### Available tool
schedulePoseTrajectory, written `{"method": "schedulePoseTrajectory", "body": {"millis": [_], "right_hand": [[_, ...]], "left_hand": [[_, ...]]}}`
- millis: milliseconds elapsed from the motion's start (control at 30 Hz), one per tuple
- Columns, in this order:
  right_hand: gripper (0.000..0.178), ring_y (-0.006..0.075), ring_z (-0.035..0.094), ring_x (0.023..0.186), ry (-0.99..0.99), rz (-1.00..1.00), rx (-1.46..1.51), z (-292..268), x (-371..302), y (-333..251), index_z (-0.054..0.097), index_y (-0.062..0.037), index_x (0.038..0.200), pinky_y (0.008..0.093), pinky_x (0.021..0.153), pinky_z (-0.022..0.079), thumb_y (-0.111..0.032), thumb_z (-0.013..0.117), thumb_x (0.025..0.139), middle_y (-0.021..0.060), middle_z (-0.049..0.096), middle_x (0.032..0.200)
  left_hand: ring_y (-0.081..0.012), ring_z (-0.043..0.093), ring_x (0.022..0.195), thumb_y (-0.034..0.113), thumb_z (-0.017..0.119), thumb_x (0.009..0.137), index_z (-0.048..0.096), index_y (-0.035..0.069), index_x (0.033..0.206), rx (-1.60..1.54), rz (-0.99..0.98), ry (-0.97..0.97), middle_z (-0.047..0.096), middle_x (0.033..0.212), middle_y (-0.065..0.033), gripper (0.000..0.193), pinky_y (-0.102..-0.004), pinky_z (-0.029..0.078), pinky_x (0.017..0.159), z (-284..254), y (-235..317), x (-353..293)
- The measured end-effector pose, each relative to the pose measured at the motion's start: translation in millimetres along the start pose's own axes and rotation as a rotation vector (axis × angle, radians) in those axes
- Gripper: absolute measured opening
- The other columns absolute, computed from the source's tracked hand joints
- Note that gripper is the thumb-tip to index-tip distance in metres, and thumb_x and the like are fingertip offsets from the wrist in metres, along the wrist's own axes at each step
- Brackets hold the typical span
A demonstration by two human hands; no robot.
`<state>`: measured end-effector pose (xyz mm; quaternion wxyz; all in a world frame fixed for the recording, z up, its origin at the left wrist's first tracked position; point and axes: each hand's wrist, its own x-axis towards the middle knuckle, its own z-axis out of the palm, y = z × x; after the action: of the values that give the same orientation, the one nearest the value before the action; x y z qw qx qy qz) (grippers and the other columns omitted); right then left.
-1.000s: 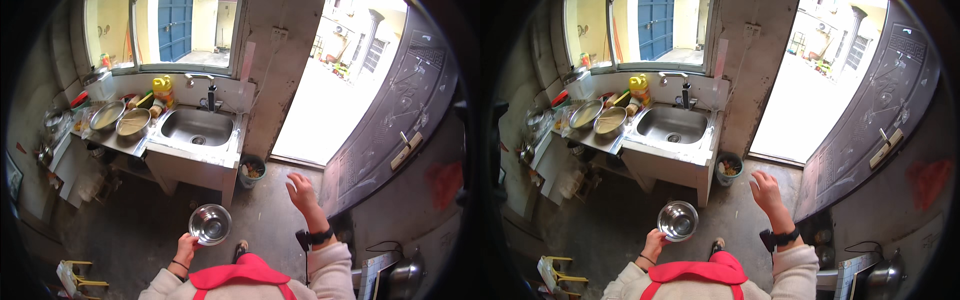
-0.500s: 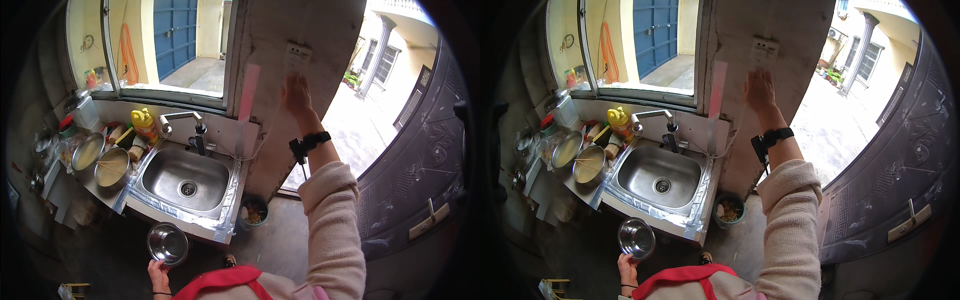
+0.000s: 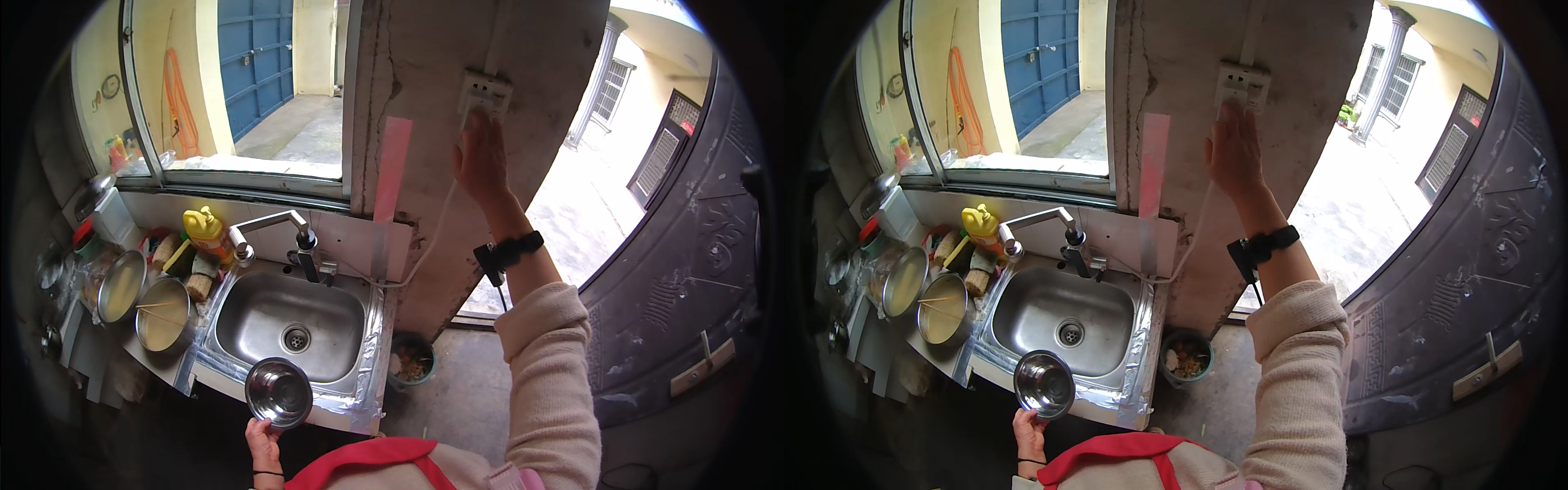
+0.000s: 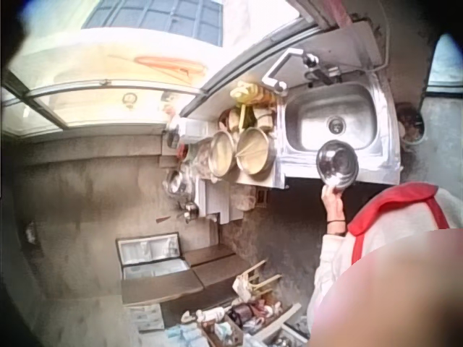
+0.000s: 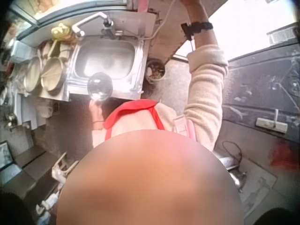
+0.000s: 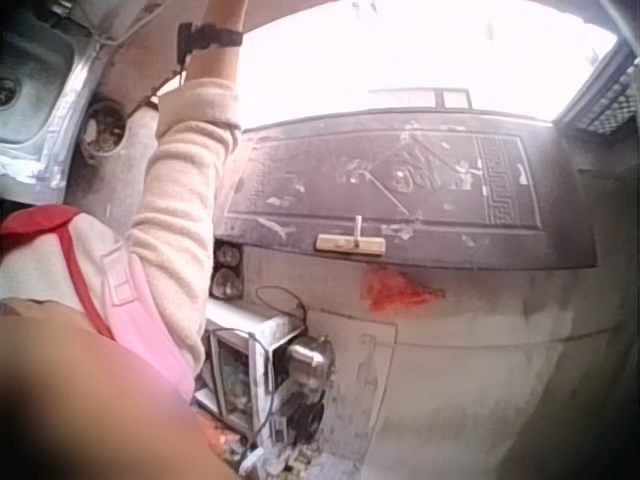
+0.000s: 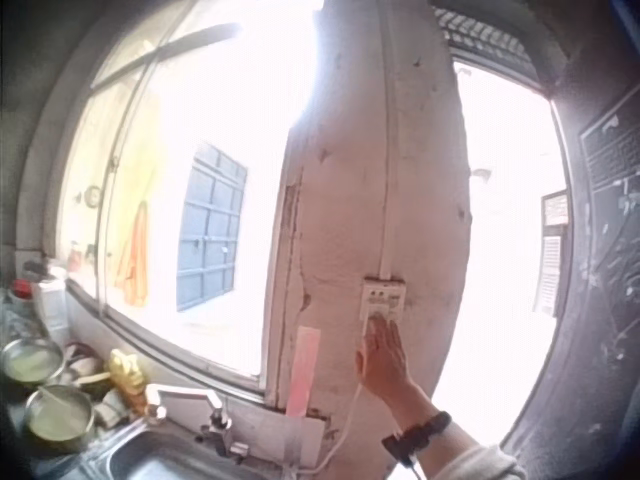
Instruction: The person wipes a metal bowl with a cloth, then fills it with water from the sink. They open a small packet and add its contents to the bowl, followed by pouring flour from a large bag into the same bowl. The person mixes the contents by hand.
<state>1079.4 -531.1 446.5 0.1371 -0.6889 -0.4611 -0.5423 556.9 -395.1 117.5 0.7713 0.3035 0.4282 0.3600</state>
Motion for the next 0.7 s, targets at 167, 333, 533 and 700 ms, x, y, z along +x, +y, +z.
{"method": "schedulePoseTrajectory", "body": {"millis": [167,333,533,700], "right_hand": [[0.027,0.0377,0.035,0.115,0.038,-0.032,-0.002,-0.5,1.9,-2.6,0.040,-0.0008,0.090,0.0505,0.099,0.025,-0.009,0.058,0.072,0.0226,0.038,0.116],[0.026,0.0405,0.037,0.110,0.046,-0.041,-0.032,-0.3,7.7,-5.1,0.040,-0.0002,0.089,0.0504,0.095,0.029,-0.008,0.058,0.071,0.0232,0.039,0.113],[0.027,0.0428,0.038,0.107,0.087,-0.047,-0.032,8.1,11.4,-3.3,0.040,0.0011,0.089,0.0495,0.091,0.033,-0.006,0.058,0.070,0.0237,0.038,0.111],[0.030,0.0439,0.036,0.109,0.021,0.034,0.025,7.8,10.4,-6.8,0.042,0.0021,0.093,0.0485,0.092,0.034,-0.009,0.059,0.071,0.0247,0.035,0.117]], "left_hand": [[-0.0214,0.059,0.065,0.001,0.050,0.068,0.048,0.003,0.079,0.029,-0.047,-0.005,0.056,0.077,-0.0083,0.011,-0.0342,0.053,0.056,4.0,-2.6,12.4],[-0.0212,0.059,0.064,0.001,0.050,0.068,0.048,0.004,0.077,0.035,-0.061,0.012,0.056,0.075,-0.0080,0.010,-0.0346,0.053,0.055,1.2,-4.6,18.5],[-0.0201,0.059,0.064,0.003,0.051,0.068,0.048,0.005,0.077,0.056,-0.064,0.012,0.056,0.076,-0.0072,0.010,-0.0335,0.053,0.053,1.8,-2.2,23.8],[-0.0195,0.059,0.063,0.003,0.051,0.068,0.049,0.005,0.078,0.062,-0.057,0.010,0.056,0.076,-0.0062,0.011,-0.0328,0.052,0.054,-5.0,-4.2,24.9]]}}
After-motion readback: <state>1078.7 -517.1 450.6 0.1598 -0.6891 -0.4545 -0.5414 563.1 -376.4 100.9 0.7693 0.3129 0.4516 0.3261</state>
